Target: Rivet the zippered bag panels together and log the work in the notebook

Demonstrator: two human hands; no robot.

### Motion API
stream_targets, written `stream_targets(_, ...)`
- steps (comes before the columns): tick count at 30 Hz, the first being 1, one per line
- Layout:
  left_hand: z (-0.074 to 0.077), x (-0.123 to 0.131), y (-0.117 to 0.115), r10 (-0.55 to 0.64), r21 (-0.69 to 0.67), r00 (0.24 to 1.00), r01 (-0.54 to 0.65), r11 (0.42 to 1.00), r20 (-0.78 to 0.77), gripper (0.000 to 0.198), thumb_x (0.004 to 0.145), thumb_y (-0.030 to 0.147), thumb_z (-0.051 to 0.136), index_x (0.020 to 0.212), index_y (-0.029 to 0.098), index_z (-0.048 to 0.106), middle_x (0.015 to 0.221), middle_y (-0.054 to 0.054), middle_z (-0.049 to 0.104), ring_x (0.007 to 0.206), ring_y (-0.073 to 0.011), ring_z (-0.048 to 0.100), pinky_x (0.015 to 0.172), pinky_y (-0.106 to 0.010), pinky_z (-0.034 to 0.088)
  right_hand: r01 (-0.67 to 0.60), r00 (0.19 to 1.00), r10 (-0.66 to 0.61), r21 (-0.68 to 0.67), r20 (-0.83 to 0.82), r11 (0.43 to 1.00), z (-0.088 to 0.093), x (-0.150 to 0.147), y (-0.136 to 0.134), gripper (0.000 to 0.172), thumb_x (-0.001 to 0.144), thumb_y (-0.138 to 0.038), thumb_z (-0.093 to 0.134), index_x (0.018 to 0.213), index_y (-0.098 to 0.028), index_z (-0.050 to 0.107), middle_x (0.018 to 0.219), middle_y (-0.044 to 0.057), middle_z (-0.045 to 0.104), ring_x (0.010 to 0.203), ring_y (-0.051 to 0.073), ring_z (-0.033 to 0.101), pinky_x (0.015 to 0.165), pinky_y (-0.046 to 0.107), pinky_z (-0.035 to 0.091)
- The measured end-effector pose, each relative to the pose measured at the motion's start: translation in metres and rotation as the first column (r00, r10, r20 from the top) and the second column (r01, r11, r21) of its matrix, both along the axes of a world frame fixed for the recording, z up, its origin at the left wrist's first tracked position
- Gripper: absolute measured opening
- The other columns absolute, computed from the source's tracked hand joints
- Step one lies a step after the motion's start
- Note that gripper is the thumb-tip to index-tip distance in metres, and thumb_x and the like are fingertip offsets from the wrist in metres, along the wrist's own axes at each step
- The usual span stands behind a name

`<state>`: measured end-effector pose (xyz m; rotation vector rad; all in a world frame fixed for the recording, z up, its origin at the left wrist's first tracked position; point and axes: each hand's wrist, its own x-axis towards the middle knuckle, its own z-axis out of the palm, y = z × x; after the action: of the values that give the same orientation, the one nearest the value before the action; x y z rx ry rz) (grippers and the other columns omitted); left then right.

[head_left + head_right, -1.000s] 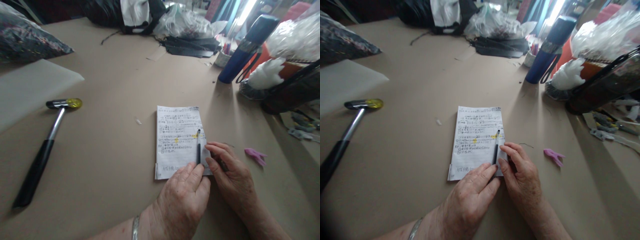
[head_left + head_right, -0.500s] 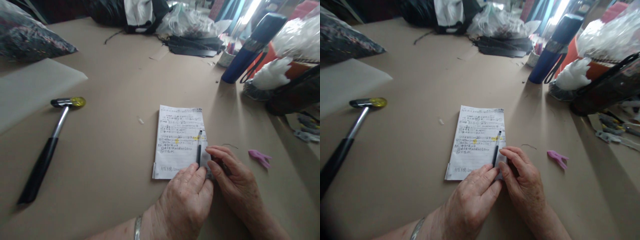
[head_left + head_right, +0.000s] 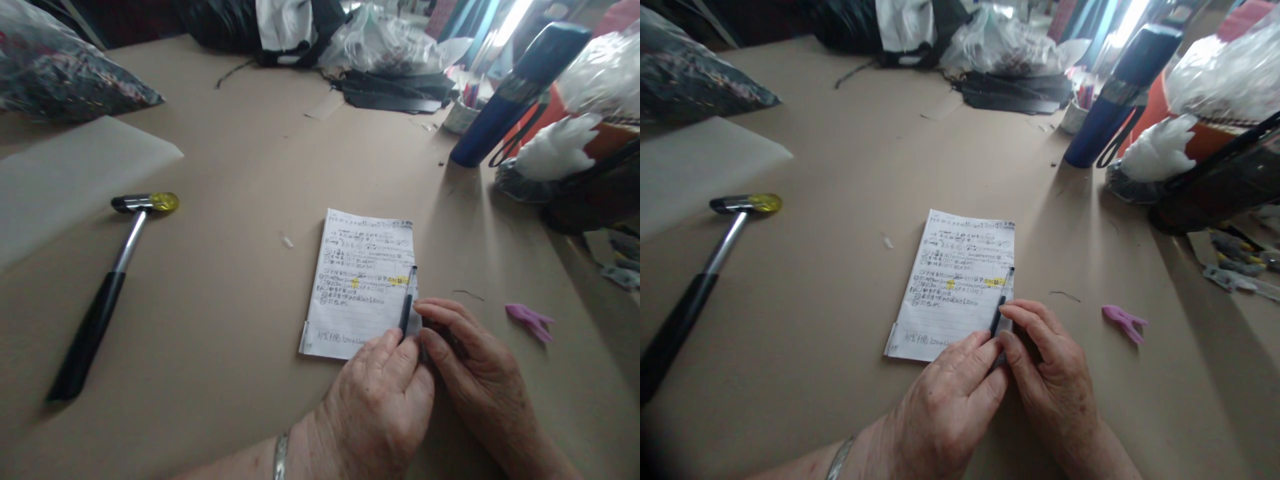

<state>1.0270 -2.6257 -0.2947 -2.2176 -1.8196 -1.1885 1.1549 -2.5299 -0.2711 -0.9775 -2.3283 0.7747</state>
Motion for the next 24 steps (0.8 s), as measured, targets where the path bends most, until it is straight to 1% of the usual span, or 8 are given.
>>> stream_targets(5,-0.0022,0.0015,0.0003,0.030,0.027,1.000,-0.031,0.999,0.003,0.027,0.091,0.012,0.041,0.095,0.011,0.067,0.108,-0.010,0.069,0.101,-0.0262,0.065,0.084,-0.038,0.059,-0.008,1.000,0.008,-0.013,0.013,1.000,0.0002,0.0005,-0.0014,0.020,0.090,-0.024,0.054,0.108,-0.025,0.062,0.112,0.005,0.061,0.102,0.016,0.061,0.087,0.026,0.053)
stream_targets(12,-0.0024,0.0007,0.0011,0.006,0.023,1.000,-0.006,1.000,0.006,0.026,0.090,0.012,0.042,0.095,0.009,0.067,0.111,-0.012,0.067,0.103,-0.0271,0.064,0.087,-0.038,0.058,-0.012,1.000,0.013,-0.018,0.027,1.000,-0.0012,-0.0008,-0.0004,0.020,0.089,-0.024,0.054,0.108,-0.025,0.062,0.113,0.007,0.061,0.103,0.020,0.061,0.087,0.033,0.054)
stream_targets(18,-0.0011,0.0012,0.0006,0.010,0.016,1.000,-0.010,1.000,0.013,0.025,0.090,0.012,0.042,0.097,0.009,0.066,0.109,-0.013,0.067,0.104,-0.0276,0.063,0.087,-0.038,0.058,-0.026,0.999,0.026,0.006,0.024,1.000,-0.0019,-0.0001,-0.0013,0.020,0.089,-0.024,0.055,0.108,-0.025,0.062,0.112,0.007,0.061,0.103,0.019,0.060,0.087,0.032,0.053)
stream_targets(24,-0.0020,0.0004,-0.0001,-0.018,-0.001,1.000,0.018,1.000,0.022,0.028,0.091,0.014,0.039,0.096,0.008,0.066,0.108,-0.014,0.067,0.104,-0.0283,0.063,0.088,-0.039,0.057,-0.037,0.999,0.037,-0.019,0.017,0.999,-0.0018,0.0011,-0.0024,0.021,0.089,-0.023,0.055,0.109,-0.026,0.061,0.114,0.005,0.060,0.105,0.018,0.059,0.088,0.030,0.052)
